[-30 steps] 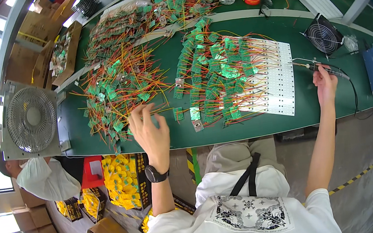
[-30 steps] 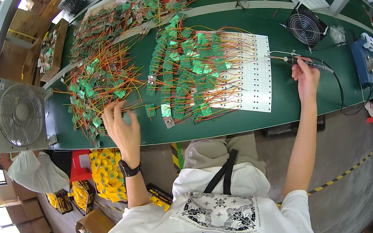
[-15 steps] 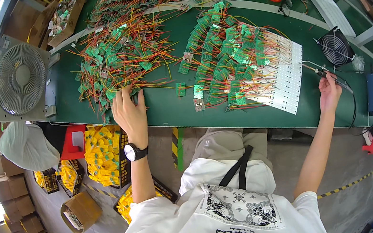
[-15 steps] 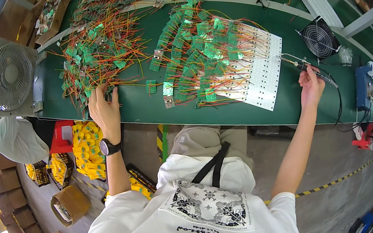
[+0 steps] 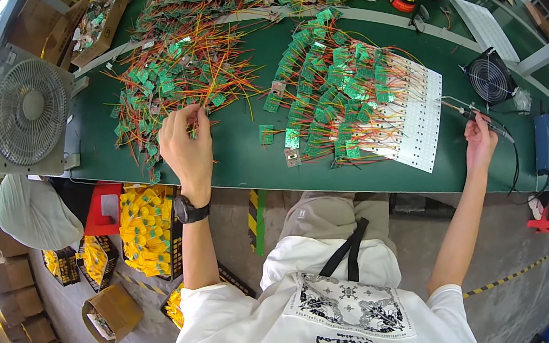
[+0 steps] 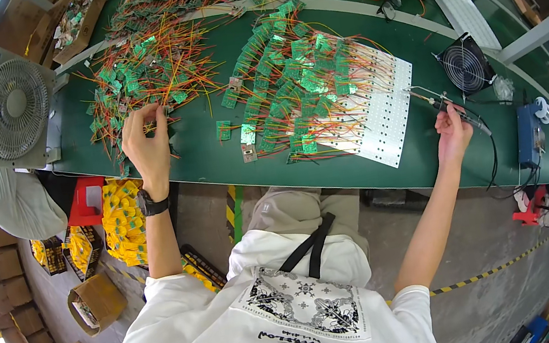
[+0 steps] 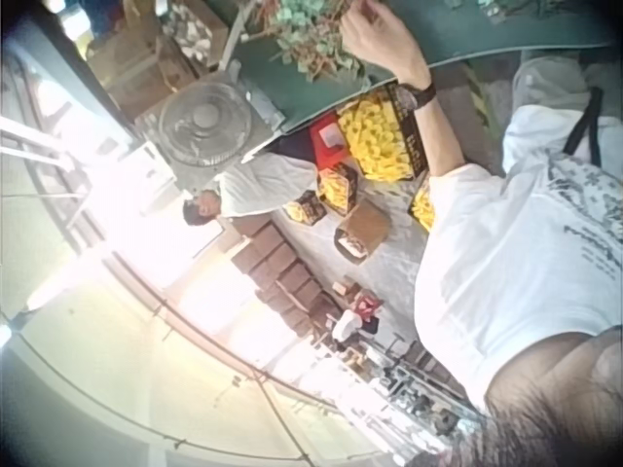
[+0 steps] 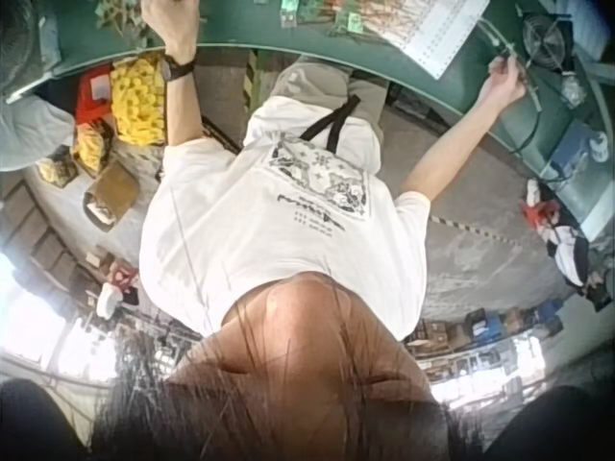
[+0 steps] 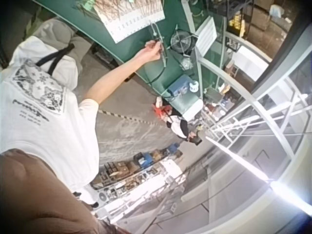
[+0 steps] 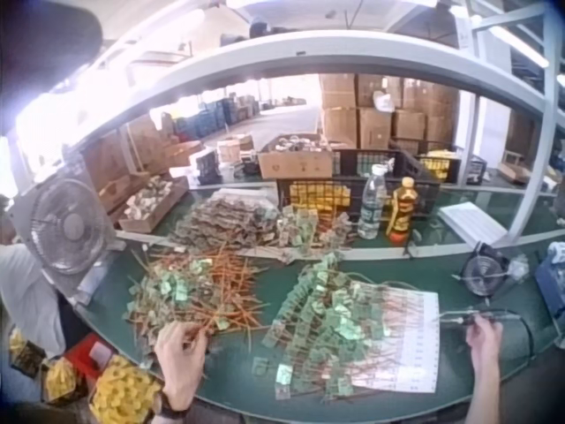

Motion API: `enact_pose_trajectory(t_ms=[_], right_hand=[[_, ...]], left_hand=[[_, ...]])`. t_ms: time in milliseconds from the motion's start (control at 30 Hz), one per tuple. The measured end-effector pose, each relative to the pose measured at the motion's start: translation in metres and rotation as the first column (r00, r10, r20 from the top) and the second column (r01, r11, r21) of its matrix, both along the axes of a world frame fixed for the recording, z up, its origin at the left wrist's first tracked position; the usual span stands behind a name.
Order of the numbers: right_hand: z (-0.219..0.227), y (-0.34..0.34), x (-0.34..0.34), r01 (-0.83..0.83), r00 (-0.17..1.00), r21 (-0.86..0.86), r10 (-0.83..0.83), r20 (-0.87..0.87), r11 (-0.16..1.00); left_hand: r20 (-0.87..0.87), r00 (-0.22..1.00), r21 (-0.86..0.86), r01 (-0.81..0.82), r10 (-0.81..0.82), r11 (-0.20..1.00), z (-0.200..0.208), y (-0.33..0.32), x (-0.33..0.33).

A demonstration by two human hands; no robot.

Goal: The person solders wires from small circuit boards onto an LED panel using a soldering iron.

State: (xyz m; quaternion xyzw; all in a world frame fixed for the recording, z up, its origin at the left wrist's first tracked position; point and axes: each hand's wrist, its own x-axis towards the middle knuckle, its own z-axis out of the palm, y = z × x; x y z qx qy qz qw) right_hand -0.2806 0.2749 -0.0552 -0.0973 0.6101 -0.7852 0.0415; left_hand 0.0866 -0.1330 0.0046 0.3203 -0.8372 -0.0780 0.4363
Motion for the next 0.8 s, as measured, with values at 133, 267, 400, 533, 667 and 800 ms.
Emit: enact_pose_trajectory(t_ms=[133,267,400,533,667,800], right_hand=[[0.001,0.001,0.001,0.0,1.0,-0.007,0.0,0.003,1.0],[0.001,0.001,0.0,-0.003,1.0,-0.004,0.002,-0.001,1.0],[0.003,-0.002,0.003,-0.018,1.0,-0.013,0.018,0.006,1.0],[0.001,0.003,0.001,-0.005,1.0,-0.007,0.006,0.015,1.0],[0.002,-0.001,0.003,0.002,1.0,-0.01,-0.002,0.024,1.0],[0.004,0.0,0.003,0.002,1.0,-0.001,-0.002,0.027,1.0]], left_hand=[[0.041,0.993,-0.243,0.114,-0.107,0.963,-0.001,0.019,-0.001],[0.222,0.943,-0.108,0.275,-0.246,0.955,-0.026,0.042,0.014],[0.055,0.966,0.043,0.249,-0.251,0.968,-0.032,0.038,0.01],[0.186,0.912,0.29,0.305,-0.366,0.907,-0.023,0.028,-0.004],[0.161,0.892,0.574,0.263,-0.422,0.775,-0.015,0.024,0.001],[0.218,0.869,0.62,0.228,-0.445,0.75,-0.014,0.017,0.007]])
